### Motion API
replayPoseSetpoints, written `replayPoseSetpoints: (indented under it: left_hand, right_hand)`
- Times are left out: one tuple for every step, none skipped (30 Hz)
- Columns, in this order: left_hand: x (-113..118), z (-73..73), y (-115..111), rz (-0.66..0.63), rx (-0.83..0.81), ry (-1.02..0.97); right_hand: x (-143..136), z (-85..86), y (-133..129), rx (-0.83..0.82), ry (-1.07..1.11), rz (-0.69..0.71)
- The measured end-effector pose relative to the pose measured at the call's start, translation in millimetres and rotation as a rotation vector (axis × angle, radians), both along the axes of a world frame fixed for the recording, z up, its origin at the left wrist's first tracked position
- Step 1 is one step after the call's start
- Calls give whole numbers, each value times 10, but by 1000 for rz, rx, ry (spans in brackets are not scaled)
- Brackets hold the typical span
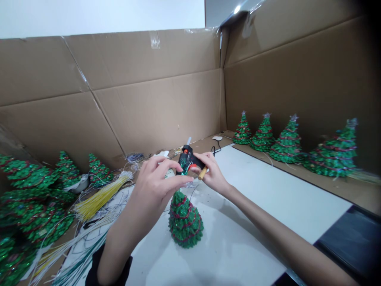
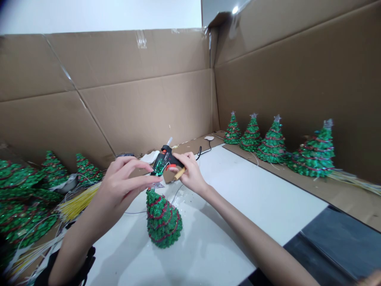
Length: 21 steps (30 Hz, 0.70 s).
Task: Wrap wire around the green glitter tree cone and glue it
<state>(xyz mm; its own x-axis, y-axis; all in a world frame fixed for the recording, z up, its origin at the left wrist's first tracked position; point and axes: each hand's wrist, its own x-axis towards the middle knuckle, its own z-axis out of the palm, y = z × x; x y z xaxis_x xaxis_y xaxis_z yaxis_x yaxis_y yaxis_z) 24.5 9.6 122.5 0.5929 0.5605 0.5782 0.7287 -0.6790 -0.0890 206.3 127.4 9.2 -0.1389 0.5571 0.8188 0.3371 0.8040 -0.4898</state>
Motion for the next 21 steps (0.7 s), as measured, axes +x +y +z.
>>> replayPoseSetpoints:
  left_hand:
    - [1,1,-1,1,-1,2]
    - [2,2,-2,1,-2,3]
    - [3,3,-3,1,-3,4]
    - [3,4,-4,0,-2,5]
    - [3,6,-5,-1,-1,5]
    - [3,7,-6,-1,0,6]
    - [2,9,-6,-3,3,7]
    - [1,10,-7,-3,4,8]
    - [0,12,-7,-3,6,10]
    - [-1,13,-8,-3,6,11]
    - [-2,14,-9,-4,6,12]
    - [-2,14,-10,-4,6,13]
    - [-2,13,-10,-4,5,14]
    - [-2,12,-11,-2,4,13]
    - [-2,10,-12,0,4,10]
    - [-3,7,-13,3,3,8]
    - [-3,4,-13,5,3,6]
    - [-3,2,-14,7,3,4]
    - [-3,0,-14,8,4,5]
    - [-2,-1,-14,8,5,8]
    - [-2,-1,-14,6,7,10]
  right_hand:
    - [0,0,1,5,-1,-3]
    - [1,0,2,11,-2,-5]
    - [1,1,2,17,-3,-7]
    - [1,1,2,20,-2,-8]
    - [1,2,2,22,0,-8]
    - [0,2,1,24,3,-10]
    - [0,3,-1,27,7,-10]
    - [-1,4,-2,30,10,-11]
    - [-2,4,-4,33,13,-13]
    - [-3,5,-5,34,14,-16]
    - [-4,6,-7,35,14,-19]
    - [-4,7,-8,34,14,-21]
    - [-5,8,-9,32,12,-22]
    - [-5,9,-9,30,11,-22]
    - [-5,9,-10,28,9,-22]
    - [-5,10,-10,27,9,-21]
    - [-5,11,-11,27,8,-21]
    - [-4,11,-12,28,8,-22]
    - [-4,11,-12,31,8,-22]
    - [-4,11,-13,34,8,-23]
    - [-3,11,-15,38,7,-26]
